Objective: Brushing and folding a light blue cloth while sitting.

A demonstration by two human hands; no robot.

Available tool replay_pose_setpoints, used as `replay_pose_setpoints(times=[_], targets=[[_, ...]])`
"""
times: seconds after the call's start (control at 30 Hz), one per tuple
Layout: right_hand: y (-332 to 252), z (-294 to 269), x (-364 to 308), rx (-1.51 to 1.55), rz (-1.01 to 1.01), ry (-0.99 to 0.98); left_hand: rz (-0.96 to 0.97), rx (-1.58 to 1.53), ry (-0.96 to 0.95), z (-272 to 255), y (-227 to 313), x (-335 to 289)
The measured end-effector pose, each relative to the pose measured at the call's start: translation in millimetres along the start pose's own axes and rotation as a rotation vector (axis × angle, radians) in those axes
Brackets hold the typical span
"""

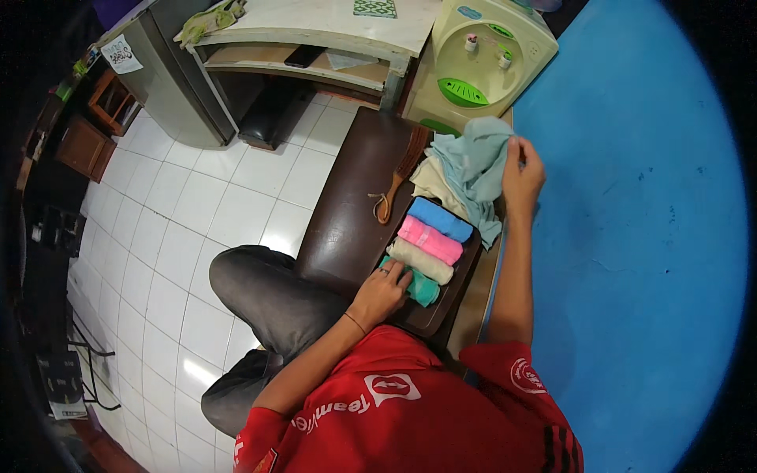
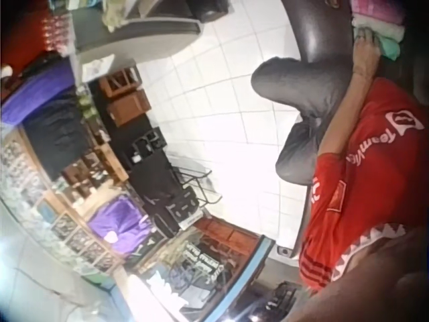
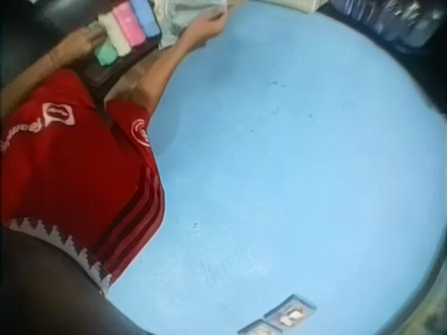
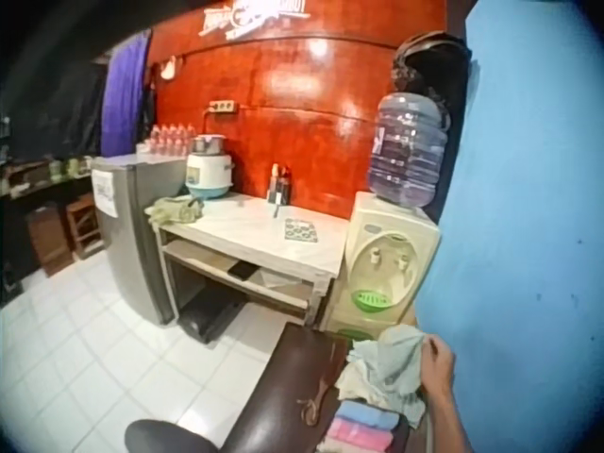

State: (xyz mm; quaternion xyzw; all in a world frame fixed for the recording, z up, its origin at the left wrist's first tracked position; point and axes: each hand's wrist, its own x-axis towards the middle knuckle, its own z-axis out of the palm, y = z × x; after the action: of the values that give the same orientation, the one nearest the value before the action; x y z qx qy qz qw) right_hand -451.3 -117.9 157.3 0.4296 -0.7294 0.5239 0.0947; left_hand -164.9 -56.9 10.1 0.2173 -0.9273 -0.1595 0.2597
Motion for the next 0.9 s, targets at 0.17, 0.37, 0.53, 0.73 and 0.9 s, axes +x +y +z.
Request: replay_pose_setpoints(times=[0.17, 0.37, 0.53, 0.73, 0.9], targets=[[-84.7, -1.5, 20.3, 0.363, -0.021, -0.135, -0.058, -0.069, -0.129, -10.0, 2.6, -13.6], [-179.6, 38.3, -40.3, 0.916, 0.182, -0.63, -0.382, -0.479, 0.259, -73.9, 0.2, -45.2], [-233.2, 68.8, -150.8, 0.817, 0.252, -1.346, -0.686, -1.876, 1.114, -160.2, -21.3, -102.8], [-259.6, 83.4, -325.4, 0.887, 0.024, -1.635, -1.34, -0.886, 1.308, -222.9, 32.3, -202.9], [-241.7, 96.9, -357.4, 0.936, 0.328, -1.513, -1.43, -0.873, 1.246, -199.3, 65.0, -291.9]])
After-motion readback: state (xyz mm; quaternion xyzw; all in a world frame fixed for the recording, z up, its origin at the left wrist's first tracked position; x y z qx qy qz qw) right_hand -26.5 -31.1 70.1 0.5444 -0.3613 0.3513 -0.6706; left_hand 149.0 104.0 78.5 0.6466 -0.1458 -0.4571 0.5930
